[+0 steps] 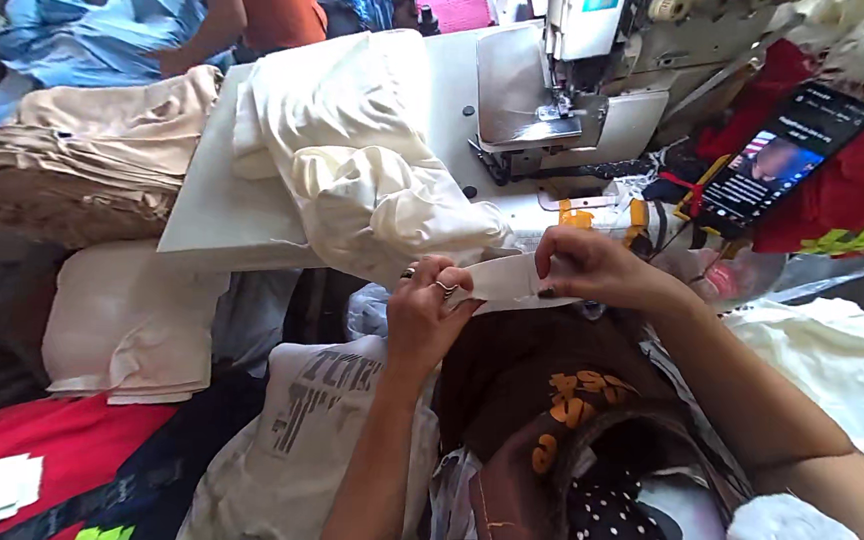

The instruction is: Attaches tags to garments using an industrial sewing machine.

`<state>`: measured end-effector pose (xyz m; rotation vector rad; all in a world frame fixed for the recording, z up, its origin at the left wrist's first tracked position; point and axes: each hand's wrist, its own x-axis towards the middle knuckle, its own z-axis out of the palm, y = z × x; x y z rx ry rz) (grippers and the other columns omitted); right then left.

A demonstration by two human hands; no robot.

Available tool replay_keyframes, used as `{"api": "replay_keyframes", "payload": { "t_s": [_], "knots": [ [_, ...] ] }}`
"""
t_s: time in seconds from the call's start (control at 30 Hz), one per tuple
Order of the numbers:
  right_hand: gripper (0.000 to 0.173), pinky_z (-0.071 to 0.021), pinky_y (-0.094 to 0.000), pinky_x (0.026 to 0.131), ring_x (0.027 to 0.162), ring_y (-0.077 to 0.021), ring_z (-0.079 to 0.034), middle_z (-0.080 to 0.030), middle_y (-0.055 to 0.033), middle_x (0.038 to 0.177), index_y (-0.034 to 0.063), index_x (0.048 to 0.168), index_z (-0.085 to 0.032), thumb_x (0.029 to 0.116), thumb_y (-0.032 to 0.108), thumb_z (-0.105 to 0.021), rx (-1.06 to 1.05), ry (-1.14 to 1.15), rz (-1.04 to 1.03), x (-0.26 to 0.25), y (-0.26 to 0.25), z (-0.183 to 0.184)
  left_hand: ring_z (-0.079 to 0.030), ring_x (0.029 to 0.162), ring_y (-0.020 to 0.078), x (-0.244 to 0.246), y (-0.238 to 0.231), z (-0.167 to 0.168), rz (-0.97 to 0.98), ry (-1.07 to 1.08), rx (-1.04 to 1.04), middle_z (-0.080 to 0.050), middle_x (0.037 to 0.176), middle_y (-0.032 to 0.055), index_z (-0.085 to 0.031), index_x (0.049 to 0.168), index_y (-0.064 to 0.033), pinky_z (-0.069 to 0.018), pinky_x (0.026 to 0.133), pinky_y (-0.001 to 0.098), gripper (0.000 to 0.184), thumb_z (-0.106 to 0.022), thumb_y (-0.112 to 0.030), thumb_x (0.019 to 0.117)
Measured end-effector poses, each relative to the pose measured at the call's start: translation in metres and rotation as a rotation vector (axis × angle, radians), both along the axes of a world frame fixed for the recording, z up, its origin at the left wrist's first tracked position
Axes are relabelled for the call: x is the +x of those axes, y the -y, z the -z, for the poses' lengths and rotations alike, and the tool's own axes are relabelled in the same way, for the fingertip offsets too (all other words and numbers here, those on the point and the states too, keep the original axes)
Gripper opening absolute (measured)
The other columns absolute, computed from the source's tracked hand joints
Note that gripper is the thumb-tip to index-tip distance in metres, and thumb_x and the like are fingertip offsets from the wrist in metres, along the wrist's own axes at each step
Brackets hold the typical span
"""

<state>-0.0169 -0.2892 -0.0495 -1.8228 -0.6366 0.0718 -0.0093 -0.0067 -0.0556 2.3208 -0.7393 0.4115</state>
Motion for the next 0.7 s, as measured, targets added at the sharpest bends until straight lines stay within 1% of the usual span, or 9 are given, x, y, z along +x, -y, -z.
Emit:
{"api": "replay_keyframes", "payload": {
  "t_s": [0.03, 0.1, 0.13, 0.2, 0.27, 0.37, 0.5, 0.63, 0.7],
  "knots": [
    [0.028, -0.0508, -0.0192, 0.069, 0.083, -0.0034, -0.058, -0.06, 0.0019, 0.094, 0.0106, 0.098, -0.066, 0.0845, 0.031, -0.081, -0.073, -0.005, -0.005, -0.002, 0.0, 0.002, -0.066, 0.098, 0.0207, 0.002, -0.002, 0.001, -0.013, 0.001, -0.043, -0.071, 0.106, 0.0055, -0.075, 0.093, -0.0156, -0.0528, 0.082, 0.0423, 0.021, -0.081, -0.035, 0.0852],
    [0.04, -0.0532, -0.0256, 0.072, 0.089, -0.0069, -0.059, -0.059, 0.0004, 0.099, 0.0127, 0.102, -0.065, 0.0792, 0.038, -0.085, -0.196, -0.013, 0.007, -0.007, -0.001, 0.005, -0.064, 0.1, 0.0143, 0.009, -0.005, 0.003, -0.007, -0.004, -0.163, -0.071, 0.104, 0.0014, -0.075, 0.091, -0.0154, -0.0489, 0.088, 0.0381, 0.022, -0.081, -0.036, 0.0862],
    [0.041, -0.0542, -0.028, 0.073, 0.09, -0.0086, -0.06, -0.059, -0.001, 0.101, 0.0122, 0.103, -0.064, 0.0781, 0.038, -0.085, -0.226, -0.01, 0.011, -0.009, -0.003, 0.006, -0.063, 0.101, 0.0114, 0.012, -0.005, 0.005, 0.005, -0.02, -0.232, -0.071, 0.102, -0.0009, -0.074, 0.09, -0.0153, -0.0481, 0.09, 0.0354, 0.021, -0.083, -0.034, 0.0855],
    [0.037, -0.0543, -0.029, 0.073, 0.09, -0.0099, -0.06, -0.059, -0.0023, 0.1, 0.0109, 0.102, -0.063, 0.0807, 0.033, -0.084, -0.234, 0.009, 0.03, -0.011, -0.005, 0.008, -0.063, 0.102, 0.0083, 0.016, -0.004, 0.007, 0.045, -0.094, -0.378, -0.07, 0.1, -0.0039, -0.071, 0.088, -0.0155, -0.0497, 0.092, 0.0307, 0.018, -0.084, -0.026, 0.084],
    [0.025, -0.0522, -0.0257, 0.073, 0.088, -0.0079, -0.059, -0.059, -0.0012, 0.096, 0.0103, 0.099, -0.064, 0.0871, 0.029, -0.077, -0.195, 0.046, 0.063, -0.012, -0.005, 0.01, -0.065, 0.102, 0.0072, 0.017, -0.002, 0.008, 0.096, -0.208, -0.52, -0.069, 0.101, -0.0054, -0.069, 0.088, -0.0161, -0.0541, 0.09, 0.0259, 0.015, -0.083, -0.019, 0.084],
    [0.017, -0.0492, -0.0189, 0.07, 0.082, -0.003, -0.057, -0.058, 0.0009, 0.09, 0.0084, 0.096, -0.064, 0.0966, 0.025, -0.064, -0.107, 0.08, 0.094, -0.012, -0.004, 0.015, -0.066, 0.097, 0.0078, 0.017, -0.002, 0.009, 0.146, -0.379, -0.694, -0.069, 0.101, -0.0053, -0.071, 0.088, -0.0185, -0.0573, 0.081, 0.0236, 0.012, -0.082, -0.019, 0.0854],
    [0.012, -0.0461, -0.0137, 0.063, 0.073, 0.0007, -0.054, -0.059, 0.0006, 0.084, 0.0042, 0.093, -0.066, 0.0964, 0.015, -0.061, -0.008, 0.058, 0.129, -0.012, -0.005, 0.019, -0.066, 0.097, 0.0059, 0.018, -0.007, 0.008, 0.179, -0.482, -0.798, -0.07, 0.102, -0.007, -0.073, 0.089, -0.0224, -0.0573, 0.08, 0.0217, 0.011, -0.083, -0.024, 0.0858],
    [0.008, -0.0441, -0.0114, 0.057, 0.064, 0.0024, -0.051, -0.058, -0.0001, 0.077, 0.0012, 0.094, -0.064, 0.0954, 0.009, -0.063, 0.002, 0.084, 0.171, -0.011, -0.009, 0.02, -0.066, 0.092, 0.0067, 0.019, -0.009, 0.008, 0.179, -0.504, -0.829, -0.069, 0.1, -0.0041, -0.071, 0.087, -0.0201, -0.0569, 0.075, 0.0208, 0.013, -0.081, -0.013, 0.0837],
    [0.008, -0.0463, -0.012, 0.058, 0.065, 0.0017, -0.053, -0.059, -0.001, 0.076, 0.0005, 0.094, -0.063, 0.0957, 0.009, -0.064, -0.024, 0.1, 0.186, -0.01, -0.01, 0.021, -0.066, 0.088, 0.0064, 0.021, -0.01, 0.006, 0.17, -0.492, -0.805, -0.068, 0.097, -0.0039, -0.069, 0.084, -0.0199, -0.0565, 0.073, 0.0205, 0.016, -0.08, -0.008, 0.0816]
  ]
}}
